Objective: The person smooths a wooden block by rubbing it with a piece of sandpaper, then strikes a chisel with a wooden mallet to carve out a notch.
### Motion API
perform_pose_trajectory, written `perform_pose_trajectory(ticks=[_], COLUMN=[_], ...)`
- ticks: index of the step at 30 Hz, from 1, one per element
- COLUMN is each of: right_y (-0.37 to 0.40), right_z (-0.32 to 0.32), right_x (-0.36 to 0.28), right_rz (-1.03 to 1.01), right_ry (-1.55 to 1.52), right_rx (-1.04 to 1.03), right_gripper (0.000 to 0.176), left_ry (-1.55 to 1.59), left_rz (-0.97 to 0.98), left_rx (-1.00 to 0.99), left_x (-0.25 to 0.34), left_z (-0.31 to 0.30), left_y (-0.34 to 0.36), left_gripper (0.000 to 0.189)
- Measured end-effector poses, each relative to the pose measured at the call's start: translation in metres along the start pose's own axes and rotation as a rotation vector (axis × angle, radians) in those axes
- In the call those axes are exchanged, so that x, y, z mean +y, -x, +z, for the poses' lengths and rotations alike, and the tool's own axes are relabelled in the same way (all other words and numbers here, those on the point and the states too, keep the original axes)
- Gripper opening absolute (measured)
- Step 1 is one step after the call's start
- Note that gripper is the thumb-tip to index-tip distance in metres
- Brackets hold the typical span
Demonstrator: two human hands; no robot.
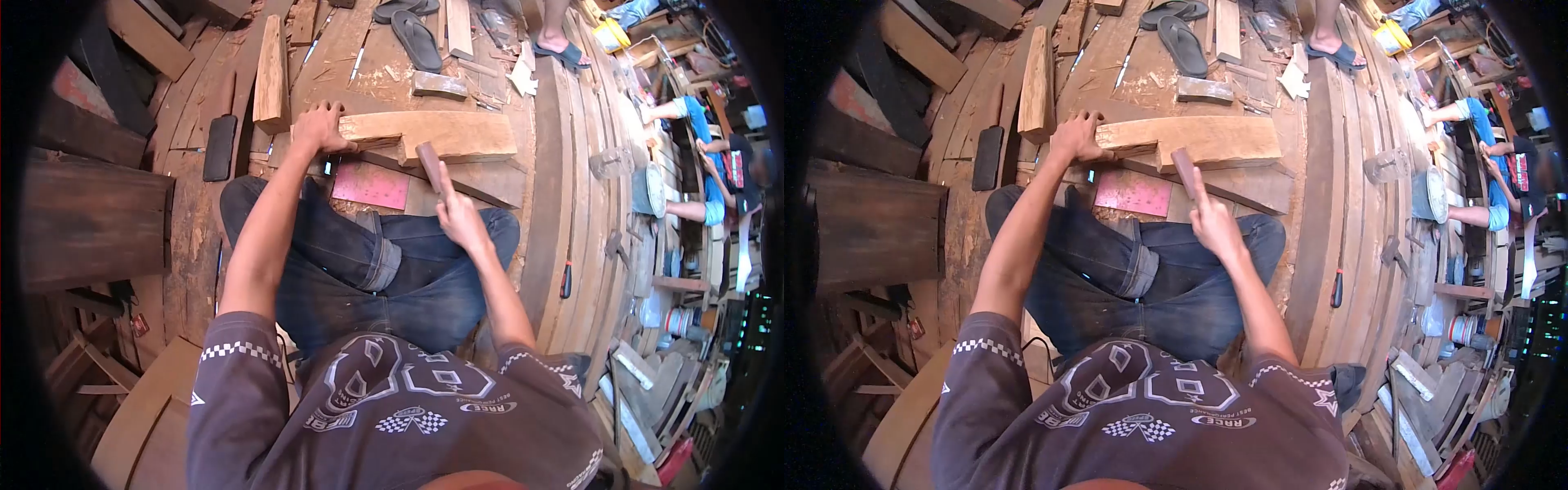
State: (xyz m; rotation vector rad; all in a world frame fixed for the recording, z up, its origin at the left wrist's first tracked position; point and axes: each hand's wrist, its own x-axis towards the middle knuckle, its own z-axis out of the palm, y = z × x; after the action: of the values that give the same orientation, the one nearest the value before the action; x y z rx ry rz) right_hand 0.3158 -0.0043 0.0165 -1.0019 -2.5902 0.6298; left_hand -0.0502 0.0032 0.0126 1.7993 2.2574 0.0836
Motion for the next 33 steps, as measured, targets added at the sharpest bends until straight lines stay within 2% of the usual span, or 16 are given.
perform_pose_trajectory(ticks=[2,3,4,6,7,10,11,14,15,19,23,27,30,31,33], right_y=[-0.013,-0.018,-0.02,-0.011,-0.008,-0.018,-0.024,-0.009,-0.005,-0.022,-0.003,-0.026,-0.007,-0.001,-0.009], right_z=[-0.019,-0.023,-0.021,-0.002,0.001,-0.022,-0.029,-0.004,-0.006,-0.032,-0.011,-0.038,-0.006,-0.011,-0.014], right_x=[0.016,0.024,0.028,0.011,0.0,0.02,0.023,0.008,0.002,0.027,0.005,0.027,0.012,-0.006,0.029], right_rz=[0.162,0.308,0.346,0.235,0.068,0.292,0.378,0.143,0.113,0.39,0.134,0.392,0.228,0.158,0.216], right_ry=[-0.029,0.042,0.034,0.021,0.033,0.001,0.037,-0.018,0.015,0.02,0.027,-0.004,-0.022,0.031,0.057], right_rx=[0.017,0.061,0.053,0.008,0.024,-0.041,-0.023,0.048,-0.037,-0.01,-0.039,-0.018,-0.004,-0.057,-0.003], right_gripper=[0.092,0.092,0.091,0.089,0.088,0.084,0.09,0.087,0.086,0.086,0.083,0.087,0.084,0.08,0.085], left_ry=[0.004,0.012,0.023,0.029,0.015,0.013,0.041,0.046,0.032,0.035,0.039,0.03,-0.012,-0.017,-0.02], left_rz=[0.008,0.01,0.007,0.005,-0.001,-0.004,0.001,0.005,0.006,-0.001,-0.006,0.008,0.03,0.026,0.022], left_rx=[0.0,-0.003,0.002,0.034,0.03,0.018,0.011,0.007,0.011,0.012,-0.001,0.024,0.068,0.046,0.037], left_x=[-0.003,-0.002,0.0,0.001,0.0,0.001,0.0,0.002,0.002,0.003,0.001,-0.004,-0.004,-0.003,-0.004], left_z=[-0.001,0.002,0.005,0.0,0.0,0.0,-0.003,-0.002,-0.002,0.003,-0.003,0.007,0.009,0.007,0.004], left_y=[-0.004,-0.002,0.002,0.002,0.0,-0.001,-0.001,0.002,0.002,0.002,0.002,-0.005,-0.002,-0.002,-0.007], left_gripper=[0.099,0.099,0.098,0.098,0.097,0.097,0.098,0.099,0.099,0.1,0.1,0.097,0.098,0.098,0.097])
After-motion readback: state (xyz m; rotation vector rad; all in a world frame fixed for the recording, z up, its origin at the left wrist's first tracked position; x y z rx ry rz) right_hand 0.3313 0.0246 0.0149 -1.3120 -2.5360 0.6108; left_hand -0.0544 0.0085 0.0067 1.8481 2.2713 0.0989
